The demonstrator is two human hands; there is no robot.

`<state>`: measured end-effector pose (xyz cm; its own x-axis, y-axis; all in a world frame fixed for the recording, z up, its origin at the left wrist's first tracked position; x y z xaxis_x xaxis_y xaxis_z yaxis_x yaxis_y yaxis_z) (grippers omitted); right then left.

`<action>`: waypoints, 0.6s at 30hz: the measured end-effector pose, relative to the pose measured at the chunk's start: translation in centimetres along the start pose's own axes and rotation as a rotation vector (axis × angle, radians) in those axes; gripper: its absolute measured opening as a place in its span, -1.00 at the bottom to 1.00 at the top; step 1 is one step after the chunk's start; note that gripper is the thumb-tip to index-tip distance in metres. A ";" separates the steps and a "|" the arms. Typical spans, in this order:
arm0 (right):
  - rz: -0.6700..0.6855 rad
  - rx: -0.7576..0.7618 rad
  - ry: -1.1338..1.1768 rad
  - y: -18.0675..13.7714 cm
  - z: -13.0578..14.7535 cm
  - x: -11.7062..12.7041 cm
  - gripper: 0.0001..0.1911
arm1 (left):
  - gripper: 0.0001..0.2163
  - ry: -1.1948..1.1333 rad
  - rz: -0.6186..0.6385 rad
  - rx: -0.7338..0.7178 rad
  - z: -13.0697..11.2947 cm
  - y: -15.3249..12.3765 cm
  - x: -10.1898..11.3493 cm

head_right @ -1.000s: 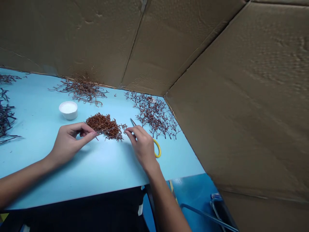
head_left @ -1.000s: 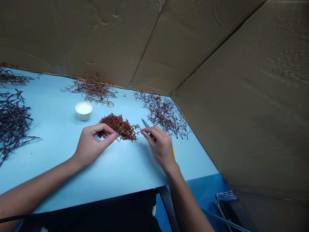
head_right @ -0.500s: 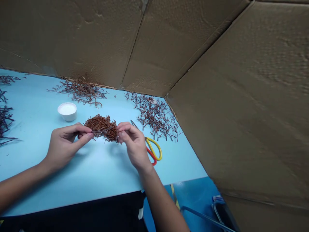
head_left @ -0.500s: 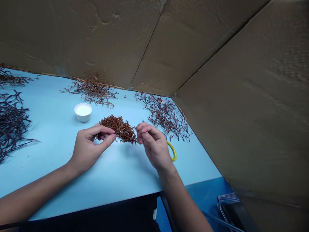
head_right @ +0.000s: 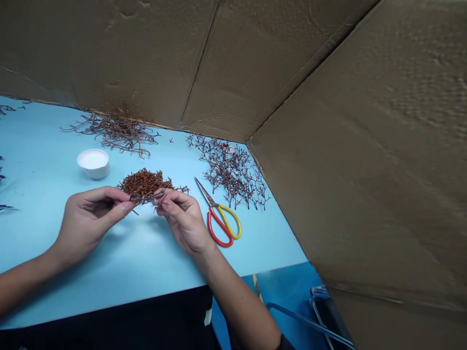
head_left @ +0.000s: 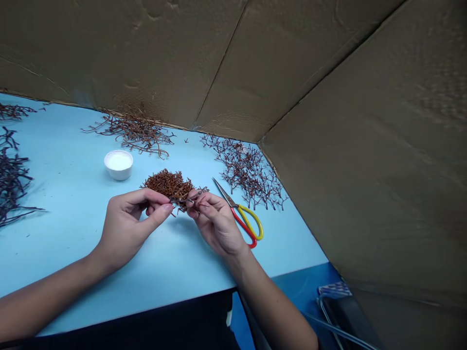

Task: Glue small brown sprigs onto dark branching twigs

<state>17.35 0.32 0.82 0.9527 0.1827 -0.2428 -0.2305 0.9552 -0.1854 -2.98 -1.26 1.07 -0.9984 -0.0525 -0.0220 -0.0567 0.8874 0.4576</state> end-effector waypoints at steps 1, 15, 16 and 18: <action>0.000 0.007 -0.009 -0.1 0.0 0.0 -0.64 | -0.97 -0.002 -0.003 -0.007 -0.1 -0.1 -0.1; 0.046 0.035 0.017 -0.3 0.2 -0.5 -0.67 | -0.95 -0.070 0.002 0.004 -0.4 -0.3 -0.4; 0.051 0.019 0.065 -0.3 0.1 -0.5 -0.69 | -0.96 -0.074 0.006 0.012 -0.4 -0.3 -0.4; 0.054 -0.029 0.163 -0.4 0.0 -0.5 -0.72 | -0.95 -0.069 0.009 0.037 -0.5 -0.3 -0.4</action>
<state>17.01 -0.12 1.02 0.8945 0.1911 -0.4042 -0.2884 0.9374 -0.1951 -2.53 -1.71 1.41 -0.9967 -0.0141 -0.0801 -0.0469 0.9042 0.4244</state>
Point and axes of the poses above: each hand's wrist, its own y-axis towards the middle knuckle, its own x-axis out of the back of the hand, z = x × y, the point moved 1 cm from there along y, towards the middle knuckle, and after that the axes turned 11 degrees about -x, right-handed, at the moved point
